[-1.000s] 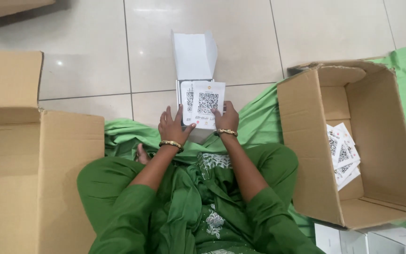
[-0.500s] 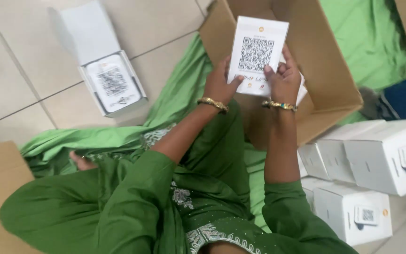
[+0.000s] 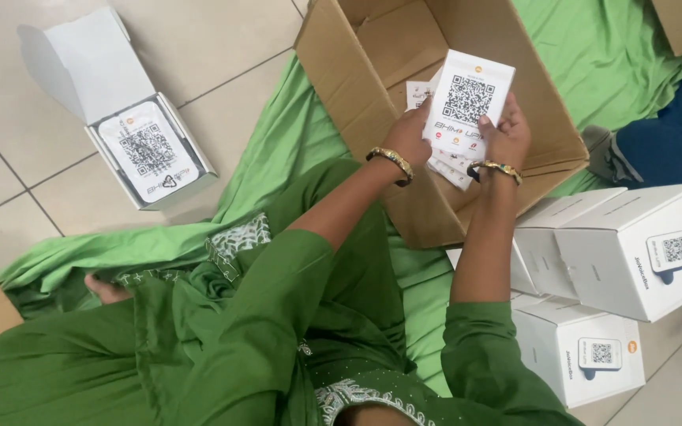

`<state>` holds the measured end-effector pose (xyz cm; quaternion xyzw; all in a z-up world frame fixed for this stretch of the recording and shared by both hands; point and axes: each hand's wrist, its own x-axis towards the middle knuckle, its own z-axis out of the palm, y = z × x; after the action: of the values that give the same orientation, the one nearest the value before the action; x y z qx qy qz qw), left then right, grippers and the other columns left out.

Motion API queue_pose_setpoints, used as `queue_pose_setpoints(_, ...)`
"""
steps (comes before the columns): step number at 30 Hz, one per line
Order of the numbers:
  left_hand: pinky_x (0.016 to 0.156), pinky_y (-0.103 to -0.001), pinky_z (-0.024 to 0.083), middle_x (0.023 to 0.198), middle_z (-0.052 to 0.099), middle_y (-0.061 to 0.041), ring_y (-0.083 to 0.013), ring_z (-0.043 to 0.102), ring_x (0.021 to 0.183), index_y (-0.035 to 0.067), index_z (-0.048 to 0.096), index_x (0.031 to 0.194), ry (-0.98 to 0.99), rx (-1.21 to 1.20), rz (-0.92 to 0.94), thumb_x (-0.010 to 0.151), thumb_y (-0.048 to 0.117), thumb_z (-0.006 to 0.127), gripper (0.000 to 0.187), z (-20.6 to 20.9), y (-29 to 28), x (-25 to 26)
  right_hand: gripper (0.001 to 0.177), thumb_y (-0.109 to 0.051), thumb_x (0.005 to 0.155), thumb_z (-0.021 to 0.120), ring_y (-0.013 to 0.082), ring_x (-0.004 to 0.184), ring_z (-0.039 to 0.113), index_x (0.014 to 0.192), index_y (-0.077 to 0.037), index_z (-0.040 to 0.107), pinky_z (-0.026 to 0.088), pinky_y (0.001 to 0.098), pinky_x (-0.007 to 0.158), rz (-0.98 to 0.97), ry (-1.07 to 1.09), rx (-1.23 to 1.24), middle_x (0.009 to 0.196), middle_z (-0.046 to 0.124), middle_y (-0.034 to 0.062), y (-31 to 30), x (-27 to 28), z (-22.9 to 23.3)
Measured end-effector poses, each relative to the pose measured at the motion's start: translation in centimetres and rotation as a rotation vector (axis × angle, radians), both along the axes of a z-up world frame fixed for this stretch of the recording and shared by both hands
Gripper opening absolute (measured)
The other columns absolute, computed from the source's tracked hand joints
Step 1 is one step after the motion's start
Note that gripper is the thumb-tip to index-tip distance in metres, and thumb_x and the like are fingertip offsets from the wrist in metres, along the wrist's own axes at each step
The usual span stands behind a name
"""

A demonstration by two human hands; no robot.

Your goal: The person unboxes small electronic devices from a white box and organizes them.

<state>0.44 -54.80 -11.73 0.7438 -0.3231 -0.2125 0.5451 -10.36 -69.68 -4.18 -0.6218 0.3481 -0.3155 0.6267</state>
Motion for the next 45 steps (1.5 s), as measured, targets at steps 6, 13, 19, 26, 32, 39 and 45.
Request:
queue_pose_setpoints(6,0.118,-0.044,0.039,0.156,0.037,-0.032,-0.0456,0.041,0.142,0.002,0.031,0.155,-0.204,-0.065,-0.069,0.080,-0.003,0.065,0.082,3.0,5.1,-0.2,0.082,0.011,0.078,0.075,0.0264,0.119,0.066,0.150,0.005,0.034,0.053,0.0342,0.097,-0.014,0.329,-0.399,0.137,0.060,0.0200,-5.6,-2.4,-9.0)
queue_pose_setpoints(13,0.114,-0.048,0.041,0.151,0.049,-0.020,-0.0434,0.048,0.136,0.008,0.044,0.150,-0.374,0.098,0.147,0.087,0.008,0.076,0.071,6.9,26.8,6.7,0.069,-0.015,0.083,0.080,0.0327,0.130,0.060,0.146,-0.009,0.052,0.044,0.0390,0.107,-0.003,0.770,-0.589,0.145,0.060,0.0140,3.0,0.2,-2.6)
queue_pose_setpoints(19,0.116,-0.050,0.042,0.143,0.059,-0.016,-0.0411,0.052,0.137,0.009,0.058,0.141,-0.420,0.365,0.470,0.093,0.010,0.077,0.052,4.7,47.2,7.6,0.064,-0.010,0.091,0.087,0.0415,0.137,0.051,0.146,-0.004,0.055,0.041,0.0457,0.114,0.204,0.436,-1.010,0.150,0.053,0.0246,13.3,7.2,0.7)
queue_pose_setpoints(26,0.114,-0.050,0.040,0.146,0.053,-0.025,-0.0434,0.049,0.136,0.003,0.051,0.146,-0.325,0.414,0.602,0.085,0.028,0.086,0.074,-0.5,53.5,7.0,0.043,-0.021,0.092,0.079,0.0266,0.112,0.068,0.132,-0.008,0.068,0.053,0.0399,0.094,0.813,0.184,-0.723,0.128,0.071,0.0133,34.3,17.6,1.5)
queue_pose_setpoints(32,0.111,-0.047,0.041,0.149,0.047,-0.028,-0.0428,0.047,0.136,0.005,0.030,0.156,-0.184,0.433,0.571,0.080,0.038,0.088,0.101,-1.8,51.7,7.8,0.053,-0.031,0.088,0.082,0.0284,0.099,0.067,0.131,-0.005,0.066,0.055,0.0422,0.088,1.020,0.290,-0.807,0.113,0.069,0.0137,43.2,25.0,-6.6)
queue_pose_setpoints(39,0.090,-0.049,0.053,0.137,0.059,-0.017,-0.0388,0.064,0.111,0.017,0.024,0.160,0.077,0.588,0.529,0.079,0.027,0.084,0.102,0.1,50.4,8.2,0.065,-0.055,0.087,0.079,0.0355,0.107,0.062,0.123,-0.003,0.066,0.052,0.0506,0.084,0.872,0.592,-1.056,0.113,0.062,0.0157,45.4,28.5,-7.2)
queue_pose_setpoints(45,0.082,-0.052,0.054,0.112,0.070,-0.019,-0.0406,0.068,0.100,0.023,0.021,0.162,0.152,0.632,0.544,0.081,0.026,0.085,0.103,0.9,50.0,8.4,0.066,-0.060,0.088,0.077,0.0357,0.106,0.063,0.115,-0.002,0.068,0.054,0.0482,0.086,0.873,0.656,-1.050,0.111,0.062,0.0169,45.9,29.6,-7.5)
